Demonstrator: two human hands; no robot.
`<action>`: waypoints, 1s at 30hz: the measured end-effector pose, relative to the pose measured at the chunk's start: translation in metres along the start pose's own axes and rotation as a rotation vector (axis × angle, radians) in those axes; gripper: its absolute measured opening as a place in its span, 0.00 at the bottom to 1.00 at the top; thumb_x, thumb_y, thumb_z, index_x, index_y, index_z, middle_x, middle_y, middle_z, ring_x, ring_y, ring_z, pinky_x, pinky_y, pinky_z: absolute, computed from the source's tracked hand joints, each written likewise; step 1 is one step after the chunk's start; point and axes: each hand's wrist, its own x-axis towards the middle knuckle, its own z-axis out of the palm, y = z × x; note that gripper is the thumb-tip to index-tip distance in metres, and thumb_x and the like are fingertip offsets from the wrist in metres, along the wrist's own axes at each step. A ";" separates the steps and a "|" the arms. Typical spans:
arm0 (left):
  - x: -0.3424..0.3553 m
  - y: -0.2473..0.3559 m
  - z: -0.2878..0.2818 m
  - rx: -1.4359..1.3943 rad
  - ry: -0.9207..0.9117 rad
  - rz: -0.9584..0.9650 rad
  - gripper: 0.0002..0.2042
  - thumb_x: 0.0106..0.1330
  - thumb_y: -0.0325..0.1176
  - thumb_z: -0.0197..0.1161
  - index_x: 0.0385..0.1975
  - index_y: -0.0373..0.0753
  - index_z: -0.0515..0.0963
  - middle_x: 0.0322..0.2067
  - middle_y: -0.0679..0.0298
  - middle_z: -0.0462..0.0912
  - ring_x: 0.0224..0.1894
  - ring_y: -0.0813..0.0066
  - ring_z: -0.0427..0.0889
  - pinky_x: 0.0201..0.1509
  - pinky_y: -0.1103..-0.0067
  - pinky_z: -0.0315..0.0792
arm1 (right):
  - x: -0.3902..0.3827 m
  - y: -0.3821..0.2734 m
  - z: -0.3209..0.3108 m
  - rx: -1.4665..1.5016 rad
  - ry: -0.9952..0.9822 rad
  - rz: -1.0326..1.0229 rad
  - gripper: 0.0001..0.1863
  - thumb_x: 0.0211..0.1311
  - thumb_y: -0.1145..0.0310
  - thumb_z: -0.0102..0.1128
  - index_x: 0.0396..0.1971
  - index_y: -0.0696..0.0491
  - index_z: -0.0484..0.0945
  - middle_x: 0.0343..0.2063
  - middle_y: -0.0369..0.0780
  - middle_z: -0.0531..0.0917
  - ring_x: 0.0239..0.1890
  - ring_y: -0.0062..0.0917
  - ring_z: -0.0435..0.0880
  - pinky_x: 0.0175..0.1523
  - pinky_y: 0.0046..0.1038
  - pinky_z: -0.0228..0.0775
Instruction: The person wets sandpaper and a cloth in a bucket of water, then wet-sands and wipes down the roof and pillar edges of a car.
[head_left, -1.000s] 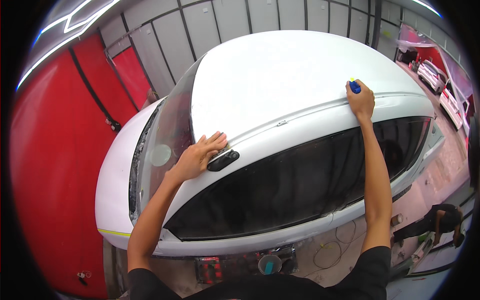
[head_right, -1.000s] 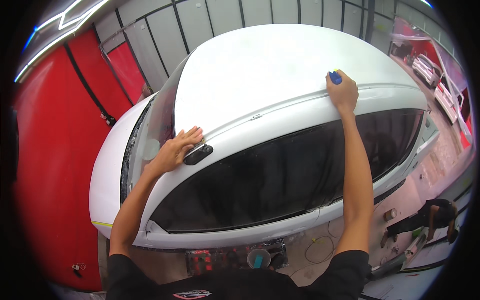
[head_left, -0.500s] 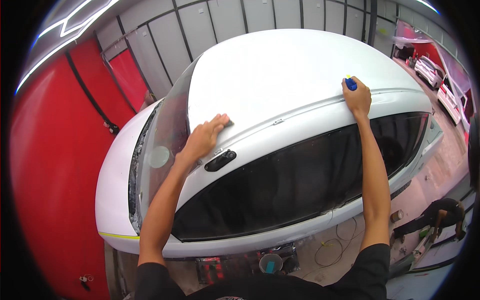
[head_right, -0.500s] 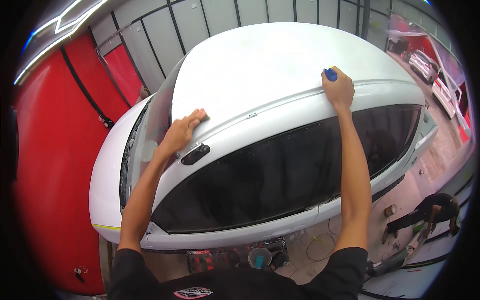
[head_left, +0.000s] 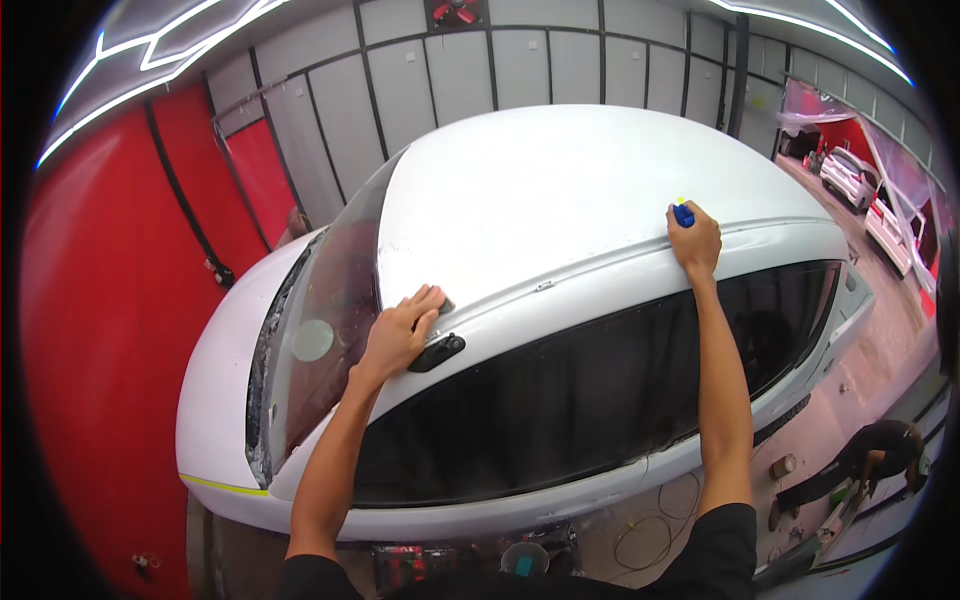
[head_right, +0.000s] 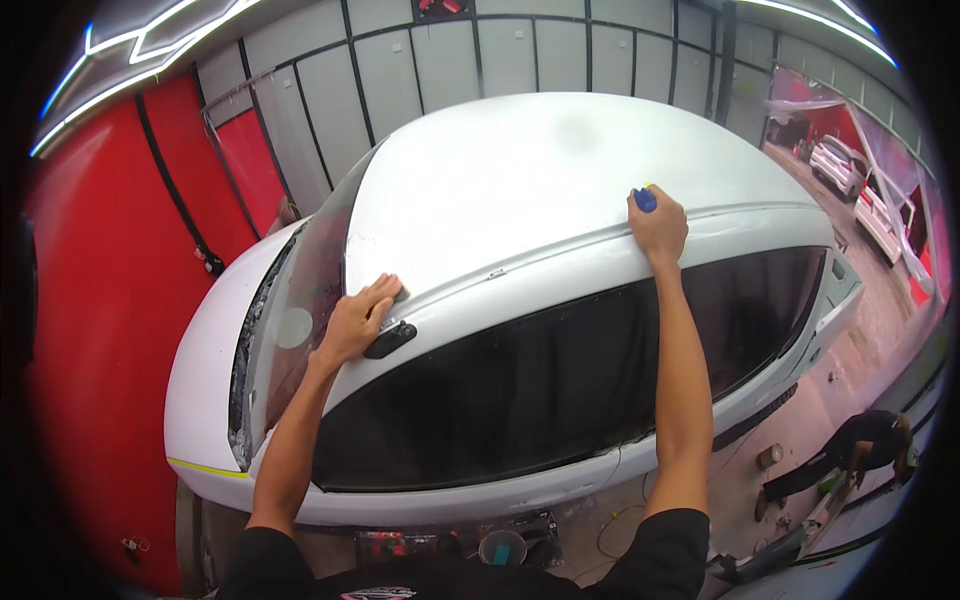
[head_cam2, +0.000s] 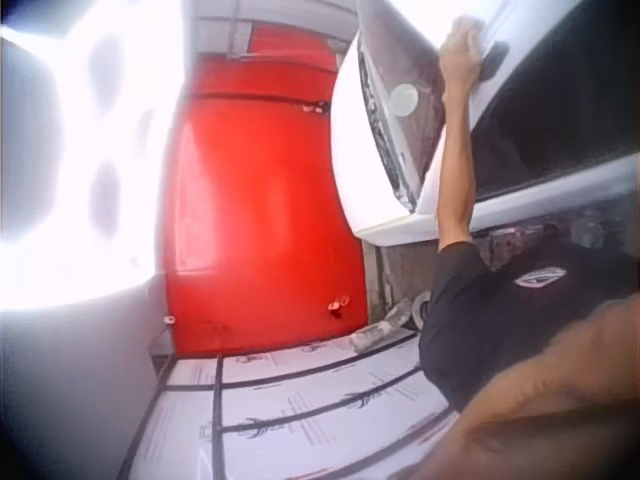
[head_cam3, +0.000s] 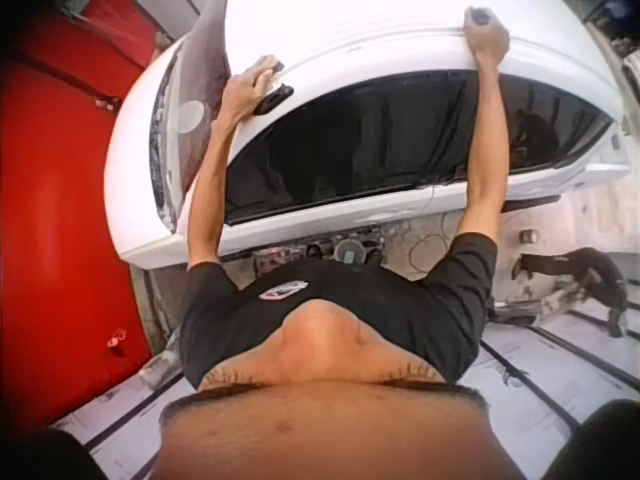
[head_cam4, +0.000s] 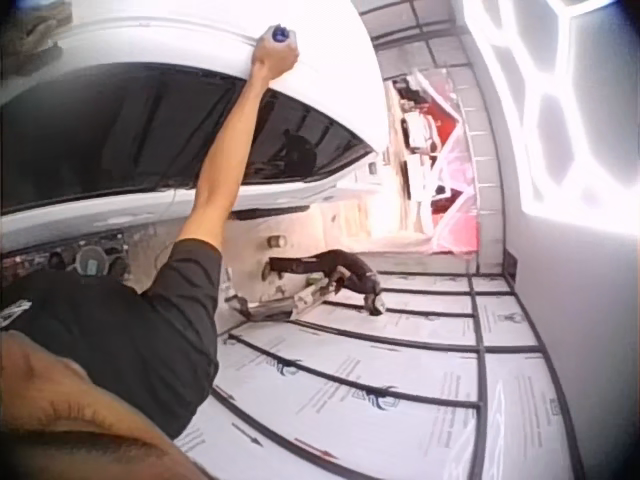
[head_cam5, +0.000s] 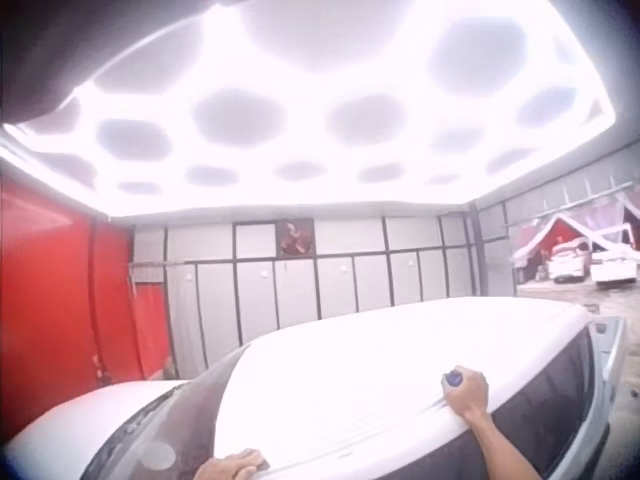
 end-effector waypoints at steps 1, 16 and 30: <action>-0.006 -0.001 -0.005 -0.008 -0.020 -0.025 0.16 0.75 0.35 0.55 0.57 0.42 0.82 0.59 0.56 0.81 0.67 0.57 0.75 0.72 0.63 0.67 | -0.004 -0.003 0.002 -0.023 -0.025 0.014 0.17 0.58 0.51 0.66 0.33 0.51 0.84 0.28 0.48 0.86 0.35 0.50 0.86 0.42 0.45 0.77; 0.035 -0.019 -0.015 0.253 -0.062 -0.093 0.22 0.73 0.45 0.55 0.65 0.50 0.77 0.57 0.36 0.79 0.64 0.39 0.75 0.65 0.59 0.72 | -0.005 -0.022 0.005 0.043 0.007 -0.003 0.15 0.57 0.54 0.66 0.30 0.51 0.83 0.29 0.48 0.87 0.36 0.50 0.86 0.43 0.46 0.78; 0.042 -0.021 -0.005 0.075 -0.023 -0.034 0.18 0.79 0.36 0.48 0.59 0.38 0.80 0.61 0.55 0.80 0.68 0.51 0.72 0.73 0.65 0.66 | -0.004 -0.017 0.006 0.072 0.018 0.016 0.14 0.56 0.56 0.67 0.30 0.53 0.84 0.28 0.47 0.87 0.35 0.48 0.87 0.43 0.44 0.79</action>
